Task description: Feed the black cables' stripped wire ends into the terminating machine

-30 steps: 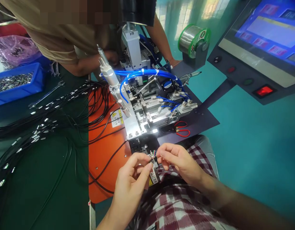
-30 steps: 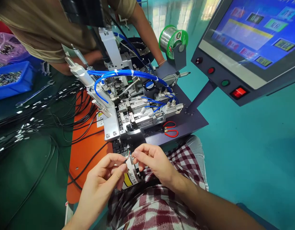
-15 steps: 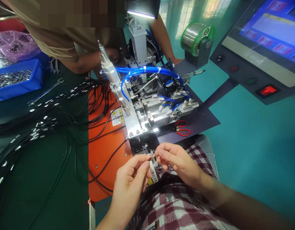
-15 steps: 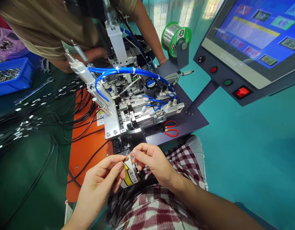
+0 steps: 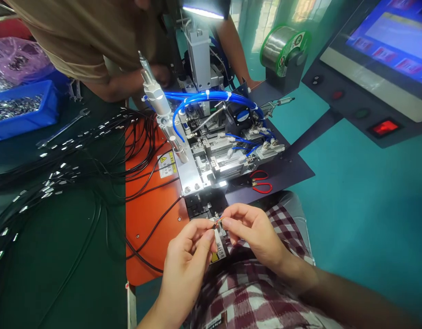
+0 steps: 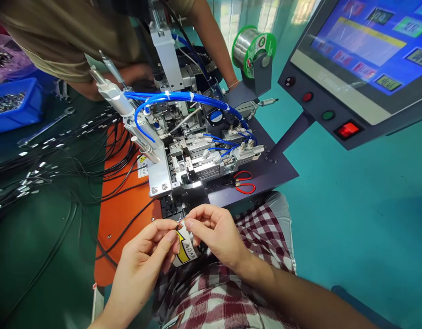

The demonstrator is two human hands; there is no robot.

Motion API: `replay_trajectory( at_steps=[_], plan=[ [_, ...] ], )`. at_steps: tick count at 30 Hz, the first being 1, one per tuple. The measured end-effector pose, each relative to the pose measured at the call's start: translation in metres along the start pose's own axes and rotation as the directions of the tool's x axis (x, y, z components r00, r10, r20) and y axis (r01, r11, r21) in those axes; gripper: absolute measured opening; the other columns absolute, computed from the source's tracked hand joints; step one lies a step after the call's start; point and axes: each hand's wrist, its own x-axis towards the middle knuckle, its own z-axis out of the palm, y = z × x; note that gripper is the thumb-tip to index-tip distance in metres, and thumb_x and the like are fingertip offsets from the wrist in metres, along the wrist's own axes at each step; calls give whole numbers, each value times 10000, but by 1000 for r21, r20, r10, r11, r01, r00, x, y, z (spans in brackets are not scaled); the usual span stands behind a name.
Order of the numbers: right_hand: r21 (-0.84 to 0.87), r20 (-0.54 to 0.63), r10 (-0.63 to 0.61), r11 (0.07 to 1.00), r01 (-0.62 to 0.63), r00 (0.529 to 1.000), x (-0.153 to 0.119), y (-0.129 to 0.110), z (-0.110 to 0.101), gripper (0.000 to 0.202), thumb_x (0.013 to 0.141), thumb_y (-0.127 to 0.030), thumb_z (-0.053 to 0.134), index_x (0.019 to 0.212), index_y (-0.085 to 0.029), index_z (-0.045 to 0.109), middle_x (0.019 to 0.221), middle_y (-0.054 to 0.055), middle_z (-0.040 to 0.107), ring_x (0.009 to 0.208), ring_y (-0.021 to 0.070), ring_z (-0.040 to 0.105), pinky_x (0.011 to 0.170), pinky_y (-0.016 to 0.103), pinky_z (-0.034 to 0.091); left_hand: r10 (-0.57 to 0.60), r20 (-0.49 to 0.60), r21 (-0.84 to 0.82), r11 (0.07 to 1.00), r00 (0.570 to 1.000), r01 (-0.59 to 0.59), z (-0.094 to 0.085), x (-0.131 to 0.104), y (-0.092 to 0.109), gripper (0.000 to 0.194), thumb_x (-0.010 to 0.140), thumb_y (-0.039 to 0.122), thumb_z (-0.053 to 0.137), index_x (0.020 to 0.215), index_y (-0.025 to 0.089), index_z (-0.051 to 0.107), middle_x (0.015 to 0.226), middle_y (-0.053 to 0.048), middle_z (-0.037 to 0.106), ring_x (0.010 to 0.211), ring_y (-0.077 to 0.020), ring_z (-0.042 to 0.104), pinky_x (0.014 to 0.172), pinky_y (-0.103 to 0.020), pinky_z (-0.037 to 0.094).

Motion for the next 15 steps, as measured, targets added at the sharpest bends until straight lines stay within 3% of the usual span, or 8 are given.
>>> replay_trajectory(
  at_steps=[4,9,15],
  plan=[
    [89,11,36,995,-37,999,0,7,3,223,763,-349,675,746,-154,570,499,-57,521,454,68,462,490,199,355,-36,37,-49,998,999,37,2,1,1,262,853,401,577,979,172,590,621,26,548,479,-68,405,424,-169,316],
    [15,15,-33,999,33,999,1,2,2,231,728,-347,718,763,-152,600,569,-49,540,474,71,478,484,206,372,-36,38,-63,997,999,39,2,0,-1,256,844,399,597,963,172,583,628,25,550,516,-71,437,453,-162,339],
    [105,49,42,993,-47,998,2,6,5,240,725,-363,727,768,-151,621,558,-49,543,447,60,442,458,199,330,-48,38,-108,993,998,52,1,1,0,278,839,420,597,938,160,577,607,24,541,462,-58,393,411,-165,287]
  ],
)
